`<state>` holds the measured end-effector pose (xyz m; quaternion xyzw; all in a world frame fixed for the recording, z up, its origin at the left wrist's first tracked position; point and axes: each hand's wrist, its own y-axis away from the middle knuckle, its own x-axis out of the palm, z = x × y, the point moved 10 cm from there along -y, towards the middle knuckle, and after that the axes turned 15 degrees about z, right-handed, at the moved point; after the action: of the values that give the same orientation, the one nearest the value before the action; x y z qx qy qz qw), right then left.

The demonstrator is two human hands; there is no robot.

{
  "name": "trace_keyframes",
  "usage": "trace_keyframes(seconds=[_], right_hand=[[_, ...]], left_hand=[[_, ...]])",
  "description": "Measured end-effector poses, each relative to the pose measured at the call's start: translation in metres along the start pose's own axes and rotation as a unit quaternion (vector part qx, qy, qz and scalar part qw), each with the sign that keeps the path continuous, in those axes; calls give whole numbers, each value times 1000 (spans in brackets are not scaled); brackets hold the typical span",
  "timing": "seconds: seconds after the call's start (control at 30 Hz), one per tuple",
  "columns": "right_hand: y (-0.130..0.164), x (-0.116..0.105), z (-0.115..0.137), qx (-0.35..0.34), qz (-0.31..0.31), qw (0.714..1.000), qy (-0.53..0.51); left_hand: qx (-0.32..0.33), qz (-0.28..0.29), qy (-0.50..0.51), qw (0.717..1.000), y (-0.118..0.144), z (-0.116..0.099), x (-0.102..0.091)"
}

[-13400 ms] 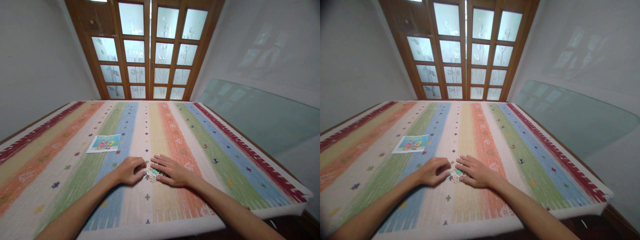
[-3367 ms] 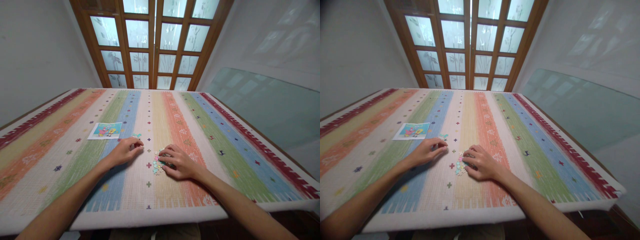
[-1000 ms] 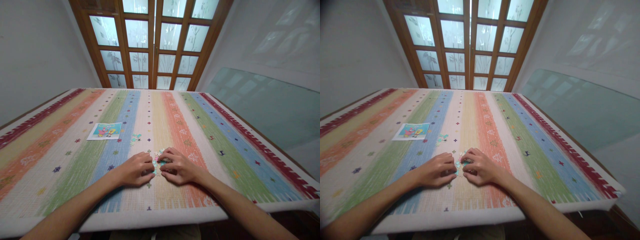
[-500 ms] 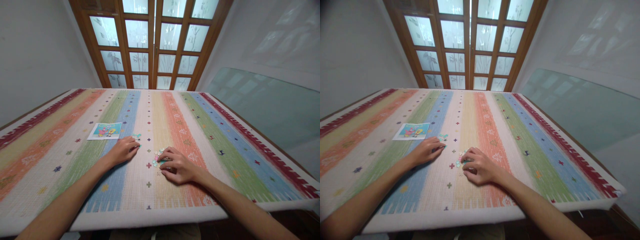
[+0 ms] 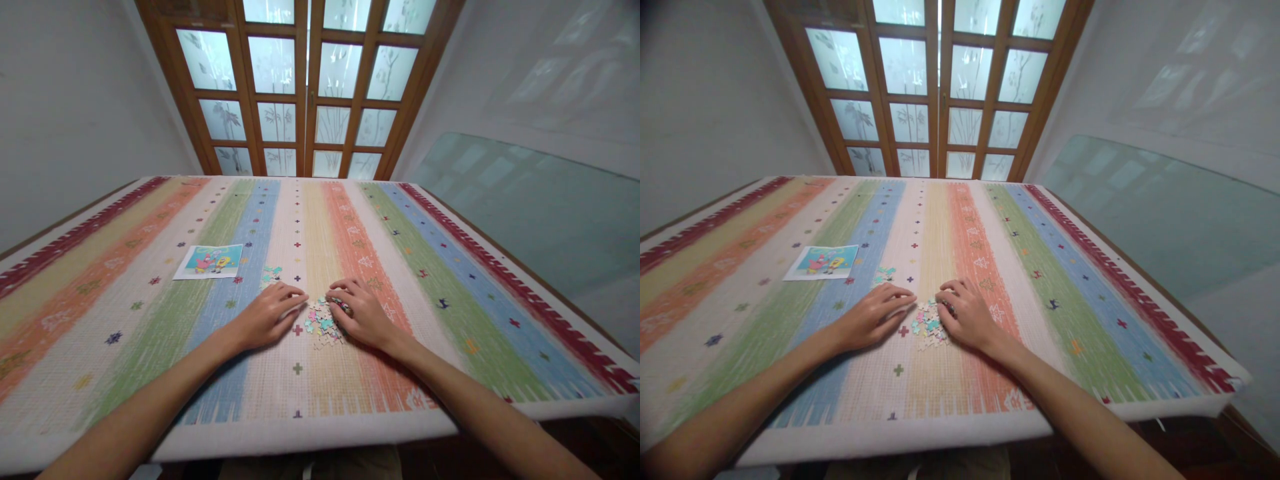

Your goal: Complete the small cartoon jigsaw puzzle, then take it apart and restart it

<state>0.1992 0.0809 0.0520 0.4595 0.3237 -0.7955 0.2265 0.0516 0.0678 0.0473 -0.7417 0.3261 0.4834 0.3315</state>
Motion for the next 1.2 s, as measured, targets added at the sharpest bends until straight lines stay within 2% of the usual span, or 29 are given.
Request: trace_keyframes(seconds=[0.1, 0.17, 0.37, 0.67, 0.87, 1.2], right_hand=[[-1, 3, -3, 12, 15, 1000, -13], [-2, 3, -5, 19, 18, 999, -28], [-2, 4, -12, 42, 30, 997, -56], [-8, 16, -23, 62, 56, 994, -67], [-10, 12, -22, 44, 50, 992, -110], [-10, 16, -20, 38, 45, 996, -71]], left_hand=[[11, 37, -4, 999, -5, -14, 14], [14, 43, 3, 999, -6, -16, 16], [-13, 22, 38, 999, -7, -13, 8], [-61, -30, 72, 995, -12, -3, 8], [-60, -58, 73, 994, -15, -7, 6], [-70, -40, 68, 994, -19, -3, 13]])
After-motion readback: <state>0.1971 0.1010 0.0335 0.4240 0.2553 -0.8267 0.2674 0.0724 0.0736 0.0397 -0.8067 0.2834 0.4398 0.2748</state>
